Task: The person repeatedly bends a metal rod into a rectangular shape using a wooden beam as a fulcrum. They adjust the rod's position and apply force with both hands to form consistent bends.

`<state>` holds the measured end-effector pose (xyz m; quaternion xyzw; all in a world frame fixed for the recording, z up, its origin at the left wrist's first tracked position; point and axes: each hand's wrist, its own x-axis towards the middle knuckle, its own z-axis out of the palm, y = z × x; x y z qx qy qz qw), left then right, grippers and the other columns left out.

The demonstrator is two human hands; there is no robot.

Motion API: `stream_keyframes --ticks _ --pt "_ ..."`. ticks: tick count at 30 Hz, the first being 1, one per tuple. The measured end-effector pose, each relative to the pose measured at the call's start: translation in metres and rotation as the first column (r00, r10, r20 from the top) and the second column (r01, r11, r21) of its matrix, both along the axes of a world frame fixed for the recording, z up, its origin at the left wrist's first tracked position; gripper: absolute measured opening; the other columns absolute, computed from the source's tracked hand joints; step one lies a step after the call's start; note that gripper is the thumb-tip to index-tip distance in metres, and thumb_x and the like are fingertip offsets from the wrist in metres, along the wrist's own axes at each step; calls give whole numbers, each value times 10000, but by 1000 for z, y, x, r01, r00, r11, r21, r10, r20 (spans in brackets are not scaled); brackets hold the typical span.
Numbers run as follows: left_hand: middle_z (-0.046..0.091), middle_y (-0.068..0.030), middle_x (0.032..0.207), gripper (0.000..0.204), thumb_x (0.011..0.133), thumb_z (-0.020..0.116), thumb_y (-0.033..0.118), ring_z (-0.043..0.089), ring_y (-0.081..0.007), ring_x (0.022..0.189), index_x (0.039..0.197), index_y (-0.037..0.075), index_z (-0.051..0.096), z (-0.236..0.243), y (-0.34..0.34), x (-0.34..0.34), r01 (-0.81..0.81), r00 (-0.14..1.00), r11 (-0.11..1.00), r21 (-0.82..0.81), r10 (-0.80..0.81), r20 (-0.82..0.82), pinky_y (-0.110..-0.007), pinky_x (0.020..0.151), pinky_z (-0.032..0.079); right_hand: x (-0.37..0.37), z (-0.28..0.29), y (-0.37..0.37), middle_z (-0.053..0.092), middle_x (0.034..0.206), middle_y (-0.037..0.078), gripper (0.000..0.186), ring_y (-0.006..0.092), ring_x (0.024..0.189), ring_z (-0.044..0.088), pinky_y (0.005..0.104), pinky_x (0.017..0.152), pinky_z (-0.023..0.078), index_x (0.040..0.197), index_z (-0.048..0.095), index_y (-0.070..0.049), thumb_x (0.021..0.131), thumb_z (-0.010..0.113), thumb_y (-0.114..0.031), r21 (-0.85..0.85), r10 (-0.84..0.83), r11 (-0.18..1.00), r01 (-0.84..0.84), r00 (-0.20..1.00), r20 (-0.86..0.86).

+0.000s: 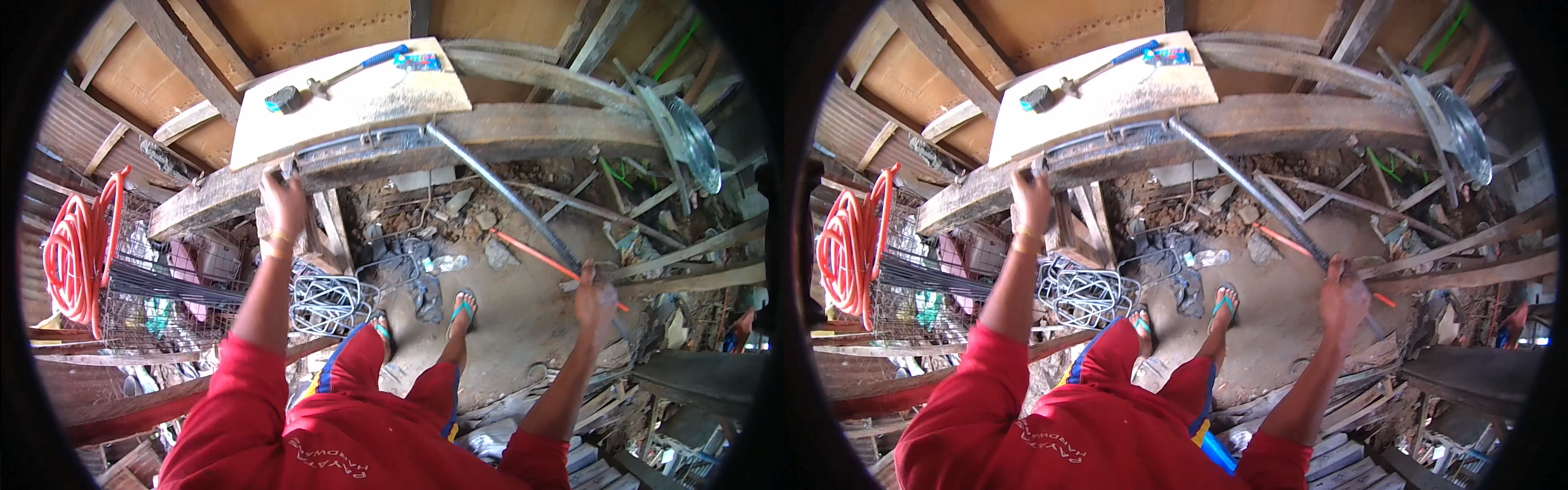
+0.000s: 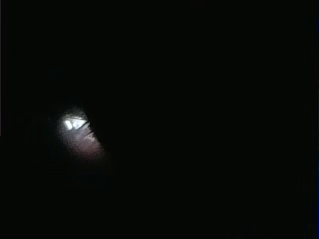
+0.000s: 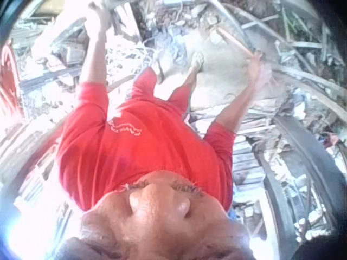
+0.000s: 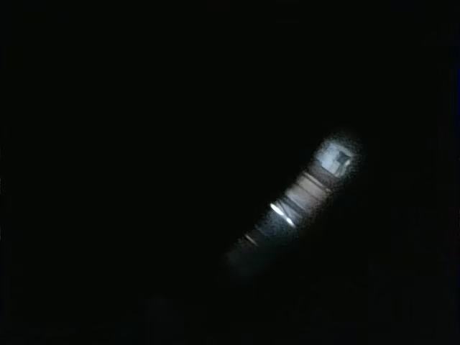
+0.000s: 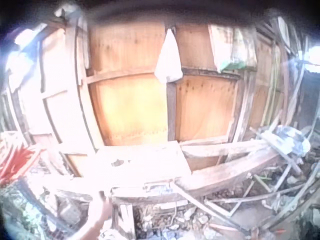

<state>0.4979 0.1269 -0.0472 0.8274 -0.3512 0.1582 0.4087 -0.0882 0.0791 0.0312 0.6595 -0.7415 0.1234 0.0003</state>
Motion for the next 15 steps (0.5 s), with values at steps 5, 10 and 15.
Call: stream_keyframes --ticks 5,10,15 --pt "651 -68 1090 343 948 705 247 634 -171 1017 1234 85 609 -1 6 -229 714 172 697 -73 -275 -946 -347 863 529 -4 15 -19 687 888 254 507 455 846 658 561 740 496 1010 698 -28 1052 398 -435 123 62 990 -64 998 18" --pt "651 -57 1135 390 983 645 408 649 -188 1011 1227 113 567 15 -78 -388 187 -600 764 -617 -409 -688 -371 857 539 -25 15 -33 657 874 266 376 488 826 629 590 717 466 997 653 -30 1038 485 -364 99 243 962 -256 962 126" --pt "689 -61 1195 352 1020 565 419 667 -193 1051 1231 138 591 20 -98 -410 109 -746 785 -610 -341 -572 -396 910 546 -34 19 -45 635 885 266 331 500 824 607 598 691 442 945 588 -18 1029 513 -329 283 258 913 -295 953 159"
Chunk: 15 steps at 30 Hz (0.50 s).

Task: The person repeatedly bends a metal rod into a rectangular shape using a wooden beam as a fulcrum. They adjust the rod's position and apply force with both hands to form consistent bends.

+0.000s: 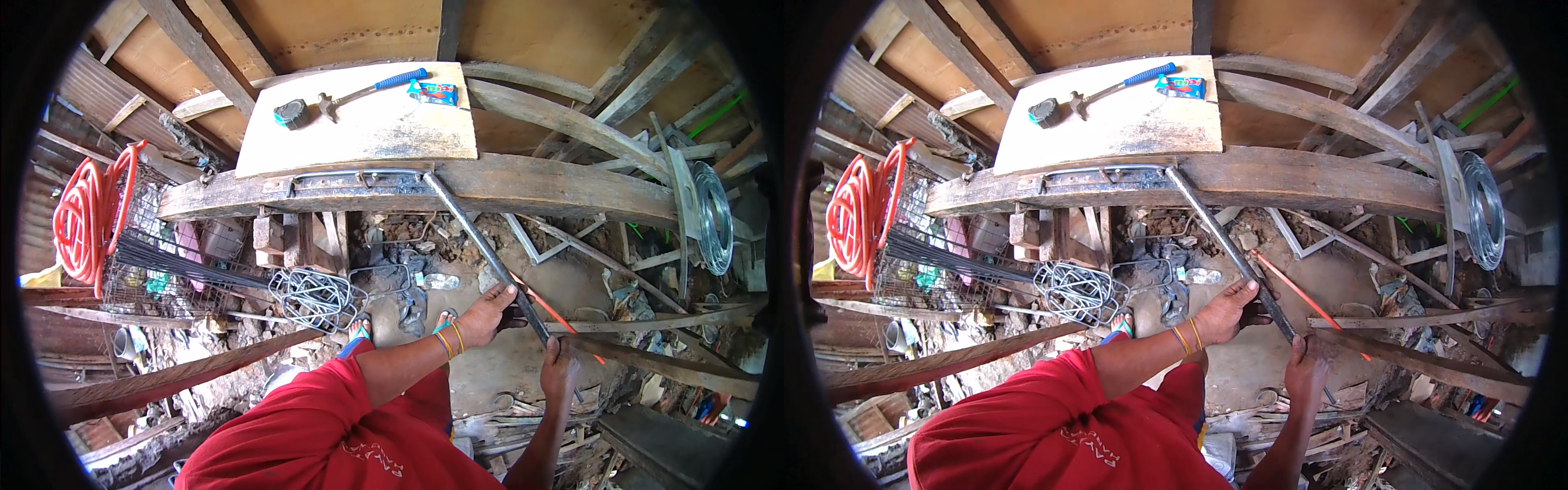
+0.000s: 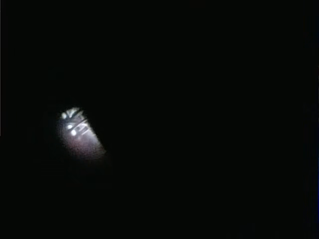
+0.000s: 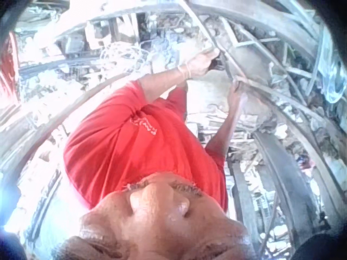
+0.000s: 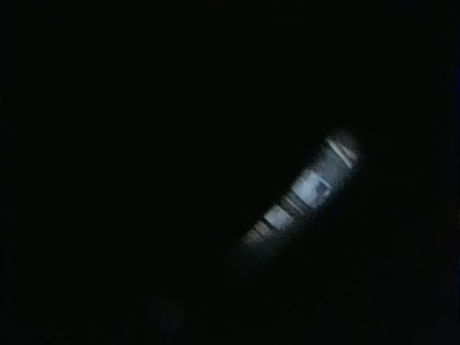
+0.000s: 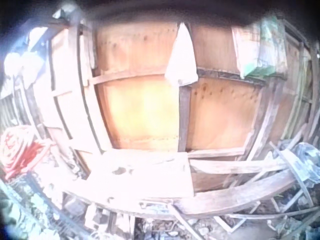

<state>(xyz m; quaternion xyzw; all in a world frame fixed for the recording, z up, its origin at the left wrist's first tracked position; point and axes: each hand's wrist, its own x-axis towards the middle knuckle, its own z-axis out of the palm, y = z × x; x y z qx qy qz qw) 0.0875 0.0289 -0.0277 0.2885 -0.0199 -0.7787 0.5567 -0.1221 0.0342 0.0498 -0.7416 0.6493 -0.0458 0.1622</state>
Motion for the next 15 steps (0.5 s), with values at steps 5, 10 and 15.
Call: stream_keyframes --ticks 5,10,15 --pt "689 -85 1169 359 1033 542 419 653 -232 1103 1191 103 604 1 3 0 -14 996 1000 -7 14 -87 -426 938 524 3 5 0 611 849 257 281 499 801 594 586 679 438 942 571 -12 1022 528 -278 15 11 1000 -11 999 51" --pt "695 -98 1165 433 995 586 459 644 -280 1142 1161 62 626 6 -2 -28 90 952 996 0 -86 -294 -461 1033 466 9 10 6 604 857 281 260 500 808 598 583 682 440 956 563 -11 1020 535 -261 10 8 1000 -9 995 96" --pt "461 -54 611 427 993 591 367 531 -282 691 666 124 463 8 -11 -67 18 888 999 34 0 -459 -433 773 445 -4 15 -8 608 867 287 276 490 795 600 551 708 471 1004 576 7 1014 555 -268 163 147 970 -178 971 188"
